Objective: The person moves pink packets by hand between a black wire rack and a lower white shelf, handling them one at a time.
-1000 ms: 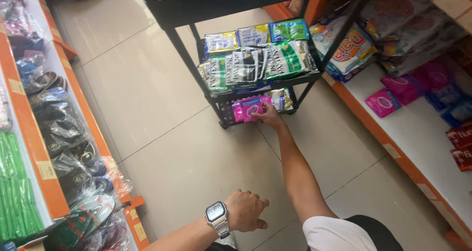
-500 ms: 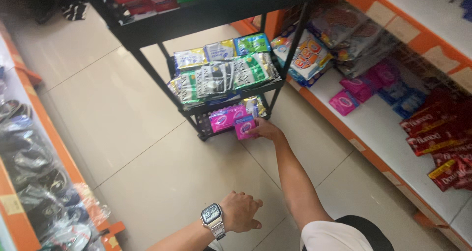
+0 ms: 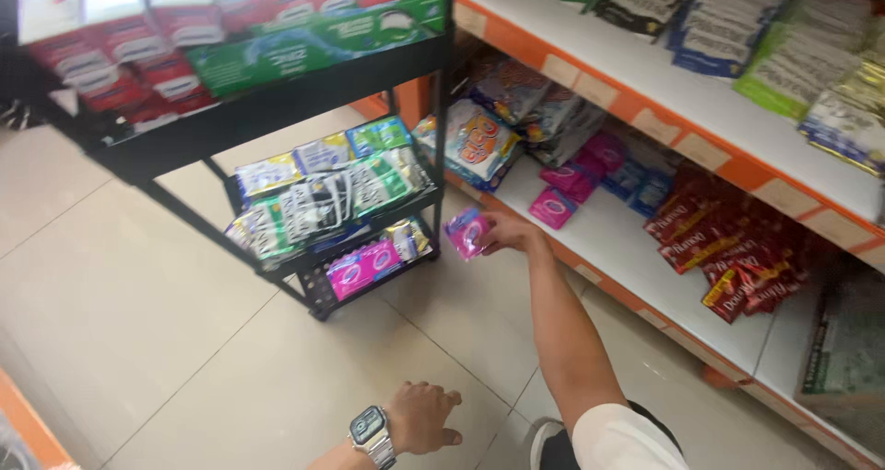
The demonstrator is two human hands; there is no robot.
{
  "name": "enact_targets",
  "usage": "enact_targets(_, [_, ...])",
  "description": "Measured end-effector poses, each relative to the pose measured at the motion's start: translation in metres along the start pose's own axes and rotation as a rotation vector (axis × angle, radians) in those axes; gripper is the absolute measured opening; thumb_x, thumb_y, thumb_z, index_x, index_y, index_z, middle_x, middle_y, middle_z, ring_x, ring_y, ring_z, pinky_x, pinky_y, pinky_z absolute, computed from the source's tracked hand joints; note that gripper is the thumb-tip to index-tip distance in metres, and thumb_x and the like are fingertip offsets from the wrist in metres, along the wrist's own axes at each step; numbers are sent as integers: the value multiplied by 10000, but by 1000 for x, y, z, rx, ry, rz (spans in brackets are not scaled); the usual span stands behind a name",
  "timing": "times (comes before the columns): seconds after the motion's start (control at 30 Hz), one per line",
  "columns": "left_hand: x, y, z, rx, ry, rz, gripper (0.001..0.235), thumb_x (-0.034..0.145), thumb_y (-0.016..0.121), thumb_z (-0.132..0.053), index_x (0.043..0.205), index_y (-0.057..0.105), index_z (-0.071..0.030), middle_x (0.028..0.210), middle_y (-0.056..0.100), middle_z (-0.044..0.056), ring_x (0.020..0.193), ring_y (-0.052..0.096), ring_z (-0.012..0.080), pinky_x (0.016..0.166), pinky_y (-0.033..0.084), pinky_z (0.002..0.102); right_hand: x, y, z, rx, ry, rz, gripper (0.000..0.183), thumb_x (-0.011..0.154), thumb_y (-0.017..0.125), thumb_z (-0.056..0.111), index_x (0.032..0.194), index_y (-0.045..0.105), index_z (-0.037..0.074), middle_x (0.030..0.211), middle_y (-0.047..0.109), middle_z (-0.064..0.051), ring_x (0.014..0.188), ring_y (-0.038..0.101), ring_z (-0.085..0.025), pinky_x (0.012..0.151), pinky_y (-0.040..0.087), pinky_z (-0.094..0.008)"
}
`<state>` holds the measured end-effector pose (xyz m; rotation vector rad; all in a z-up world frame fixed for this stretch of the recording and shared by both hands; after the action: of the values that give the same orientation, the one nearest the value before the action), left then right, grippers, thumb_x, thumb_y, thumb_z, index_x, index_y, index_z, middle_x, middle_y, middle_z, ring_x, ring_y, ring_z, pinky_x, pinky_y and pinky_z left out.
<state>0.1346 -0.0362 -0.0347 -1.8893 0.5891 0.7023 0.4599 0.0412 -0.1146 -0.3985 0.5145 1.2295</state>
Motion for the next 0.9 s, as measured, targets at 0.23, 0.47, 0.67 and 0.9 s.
enact_targets(0.23, [3,-8,-2,4,-32,53,597,912,535,-532,1360,408,-159,1119,584,121,1039,546,339,837,422,450,-18,-56,-8,353,-54,-191,506,729,702,-65,1192,520,28,1070,603,-169,924,649,-305,783,586,-362])
enact_targets(0.47, [11,-10,-3,-31,-105,130,608,889,556,-505,1400,370,-235,1231,538,91,1132,510,294,913,390,427,-17,-101,-35,723,-182,-396,399,761,625,-105,1125,542,38,1082,641,-182,987,645,-323,782,588,-383])
enact_targets(0.67, [21,-14,-4,-42,-53,213,622,919,517,-503,1432,317,-214,1298,494,93,1196,471,300,971,375,464,-9,-153,-69,834,-321,-584,352,720,619,-132,1006,594,72,965,680,-149,877,669,-289,718,600,-366])
enact_targets(0.9, [86,39,30,13,-87,236,418,982,314,-146,1378,330,-278,1194,508,102,1140,494,296,928,396,493,-11,-193,-112,1051,-207,-889,318,683,612,-133,899,607,100,782,645,-151,671,641,-289,526,581,-377])
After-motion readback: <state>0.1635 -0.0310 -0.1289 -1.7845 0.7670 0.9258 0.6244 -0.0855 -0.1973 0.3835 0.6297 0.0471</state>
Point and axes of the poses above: each hand's wrist, its own x-axis towards the middle knuckle, its own y-axis out of the palm, z = x × y, the point moved 6 cm from there along x, towards the middle knuckle
